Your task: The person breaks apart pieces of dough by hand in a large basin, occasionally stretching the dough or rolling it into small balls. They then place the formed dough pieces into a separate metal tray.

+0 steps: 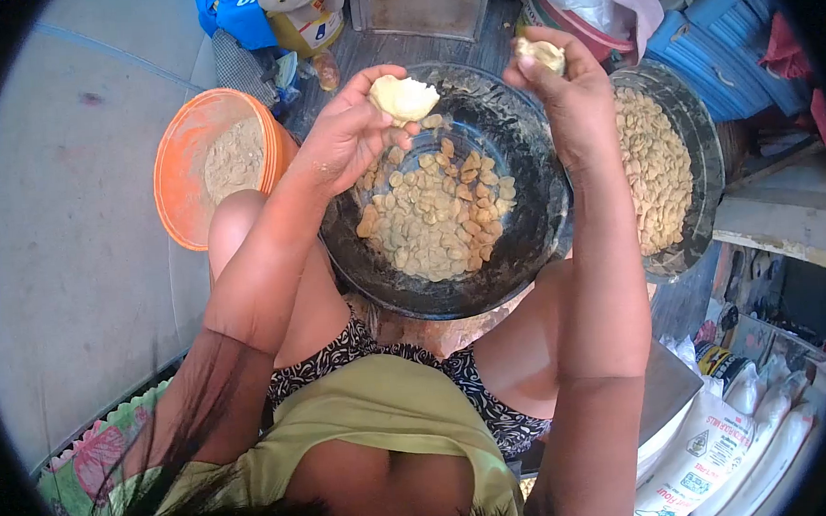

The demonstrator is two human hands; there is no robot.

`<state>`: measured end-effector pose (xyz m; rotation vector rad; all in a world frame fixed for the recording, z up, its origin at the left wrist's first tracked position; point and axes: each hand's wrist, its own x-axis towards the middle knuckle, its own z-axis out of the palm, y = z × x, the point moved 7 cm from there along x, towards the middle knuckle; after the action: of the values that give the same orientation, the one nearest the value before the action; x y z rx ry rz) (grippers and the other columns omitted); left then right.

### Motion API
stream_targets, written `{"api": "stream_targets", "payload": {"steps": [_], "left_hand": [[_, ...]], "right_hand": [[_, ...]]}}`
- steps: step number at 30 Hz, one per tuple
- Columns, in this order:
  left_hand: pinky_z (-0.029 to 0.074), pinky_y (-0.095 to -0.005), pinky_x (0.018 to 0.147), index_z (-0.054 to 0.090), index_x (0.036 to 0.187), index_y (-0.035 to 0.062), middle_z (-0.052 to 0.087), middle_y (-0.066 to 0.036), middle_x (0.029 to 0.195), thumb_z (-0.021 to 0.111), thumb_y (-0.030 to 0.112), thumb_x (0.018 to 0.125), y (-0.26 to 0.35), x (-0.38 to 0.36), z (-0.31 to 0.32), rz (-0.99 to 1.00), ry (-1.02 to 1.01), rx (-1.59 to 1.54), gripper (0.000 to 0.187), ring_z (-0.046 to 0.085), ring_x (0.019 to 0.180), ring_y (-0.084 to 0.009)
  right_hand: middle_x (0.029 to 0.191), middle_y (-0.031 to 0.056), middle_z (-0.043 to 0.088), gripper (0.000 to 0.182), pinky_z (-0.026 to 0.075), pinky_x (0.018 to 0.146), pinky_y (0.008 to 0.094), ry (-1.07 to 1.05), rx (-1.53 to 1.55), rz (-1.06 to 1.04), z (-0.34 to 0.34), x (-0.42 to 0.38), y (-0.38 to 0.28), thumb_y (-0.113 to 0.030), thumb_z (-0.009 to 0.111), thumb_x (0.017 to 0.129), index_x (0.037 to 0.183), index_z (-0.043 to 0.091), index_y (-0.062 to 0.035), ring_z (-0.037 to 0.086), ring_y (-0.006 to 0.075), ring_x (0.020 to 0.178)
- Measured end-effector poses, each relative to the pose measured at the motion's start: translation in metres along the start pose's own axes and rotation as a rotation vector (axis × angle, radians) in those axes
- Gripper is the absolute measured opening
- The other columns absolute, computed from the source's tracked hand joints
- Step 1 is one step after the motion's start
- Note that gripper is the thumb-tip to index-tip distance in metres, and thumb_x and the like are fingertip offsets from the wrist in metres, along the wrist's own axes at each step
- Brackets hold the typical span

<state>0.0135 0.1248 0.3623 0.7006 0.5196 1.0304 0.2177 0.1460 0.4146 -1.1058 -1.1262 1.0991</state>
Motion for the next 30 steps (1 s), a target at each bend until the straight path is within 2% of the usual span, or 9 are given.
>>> {"api": "stream_targets", "payload": {"steps": [5, 7, 8, 10, 11, 13, 21, 25, 30], "left_hand": [[0.048, -0.0244, 0.054, 0.049, 0.112, 0.0028, 0.059, -0.009, 0.091, 0.052, 0.008, 0.085, -0.011, 0.003, -0.008, -0.111, -0.01, 0.124, 0.028, 0.057, 0.07, -0.0124], [0.047, -0.0234, 0.053, 0.051, 0.109, 0.0026, 0.059, -0.007, 0.089, 0.054, 0.009, 0.086, -0.011, 0.002, -0.004, -0.109, 0.006, 0.161, 0.024, 0.057, 0.068, -0.0114], [0.046, -0.0224, 0.051, 0.053, 0.105, 0.0025, 0.059, -0.006, 0.086, 0.055, 0.01, 0.086, -0.011, 0.001, -0.004, -0.105, 0.029, 0.196, 0.021, 0.057, 0.066, -0.0104], [0.045, -0.0214, 0.05, 0.053, 0.104, 0.0024, 0.059, -0.006, 0.086, 0.056, 0.01, 0.086, -0.012, 0.001, -0.007, -0.103, 0.059, 0.23, 0.02, 0.057, 0.064, -0.0099], [0.044, -0.0204, 0.048, 0.054, 0.102, 0.0024, 0.059, -0.005, 0.085, 0.058, 0.011, 0.086, -0.012, 0.001, -0.009, -0.101, 0.087, 0.265, 0.019, 0.056, 0.061, -0.0094], [0.043, -0.0202, 0.048, 0.053, 0.1, 0.0018, 0.059, -0.005, 0.083, 0.058, 0.011, 0.086, -0.007, -0.001, -0.008, -0.097, 0.092, 0.235, 0.018, 0.055, 0.061, -0.0096], [0.048, -0.0272, 0.057, 0.052, 0.101, 0.0018, 0.059, -0.008, 0.089, 0.052, 0.009, 0.085, 0.004, 0.003, -0.026, 0.094, 0.196, 0.208, 0.018, 0.06, 0.077, -0.0149], [0.048, -0.0293, 0.062, 0.053, 0.099, 0.0011, 0.057, -0.012, 0.093, 0.046, 0.013, 0.084, 0.008, 0.002, -0.012, 0.041, 0.101, -0.059, 0.02, 0.057, 0.079, -0.0193], [0.045, -0.027, 0.06, 0.055, 0.1, 0.0007, 0.056, -0.013, 0.092, 0.046, 0.012, 0.086, -0.002, 0.007, -0.013, -0.051, 0.013, -0.111, 0.02, 0.056, 0.075, -0.02]], "right_hand": [[0.1, 0.0081, 0.059, 0.042, 0.047, 0.075, 0.0295, -0.184, -0.563, 0.238, 0.007, -0.004, 0.017, -0.038, 0.059, 0.086, 0.107, 0.057, -0.0017, 0.059, 0.0166, 0.084], [0.082, 0.0052, 0.062, 0.039, 0.049, 0.066, 0.0289, -0.305, -0.75, -0.633, 0.048, -0.024, -0.014, -0.029, 0.069, 0.078, 0.103, 0.06, -0.0008, 0.059, 0.0142, 0.072], [0.082, 0.0052, 0.062, 0.039, 0.049, 0.066, 0.0289, -0.305, -0.75, -0.632, 0.061, -0.03, -0.01, -0.029, 0.069, 0.078, 0.103, 0.06, -0.0008, 0.059, 0.0142, 0.072], [0.081, 0.0051, 0.062, 0.03, 0.049, 0.066, 0.0276, -0.444, -0.321, -0.363, 0.081, -0.041, 0.005, -0.015, 0.067, 0.079, 0.105, 0.06, -0.0017, 0.06, 0.0139, 0.072], [0.081, 0.0051, 0.062, 0.03, 0.049, 0.066, 0.0276, -0.443, -0.32, -0.361, 0.078, -0.039, 0.003, -0.015, 0.067, 0.079, 0.105, 0.06, -0.0017, 0.06, 0.0139, 0.072], [0.09, 0.0068, 0.063, 0.028, 0.05, 0.069, 0.0265, -0.47, -0.34, 0.035, 0.067, -0.03, 0.02, -0.004, 0.061, 0.082, 0.109, 0.058, -0.001, 0.06, 0.0142, 0.074], [0.1, 0.0118, 0.06, 0.025, 0.051, 0.073, 0.0266, 0.097, 0.09, -0.086, -0.003, 0.006, -0.005, 0.001, 0.051, 0.085, 0.11, 0.054, 0.0011, 0.062, 0.0165, 0.083], [0.098, 0.0084, 0.06, 0.03, 0.047, 0.079, 0.0267, -0.012, 0.024, -0.111, 0.0, 0.004, -0.002, -0.003, 0.057, 0.082, 0.112, 0.054, -0.0004, 0.058, 0.0138, 0.088], [0.089, 0.005, 0.058, 0.029, 0.045, 0.062, 0.022, -0.088, 0.015, 0.14, 0.004, 0.004, 0.013, -0.025, 0.055, 0.09, 0.109, 0.054, -0.0025, 0.052, 0.0098, 0.07]]}}
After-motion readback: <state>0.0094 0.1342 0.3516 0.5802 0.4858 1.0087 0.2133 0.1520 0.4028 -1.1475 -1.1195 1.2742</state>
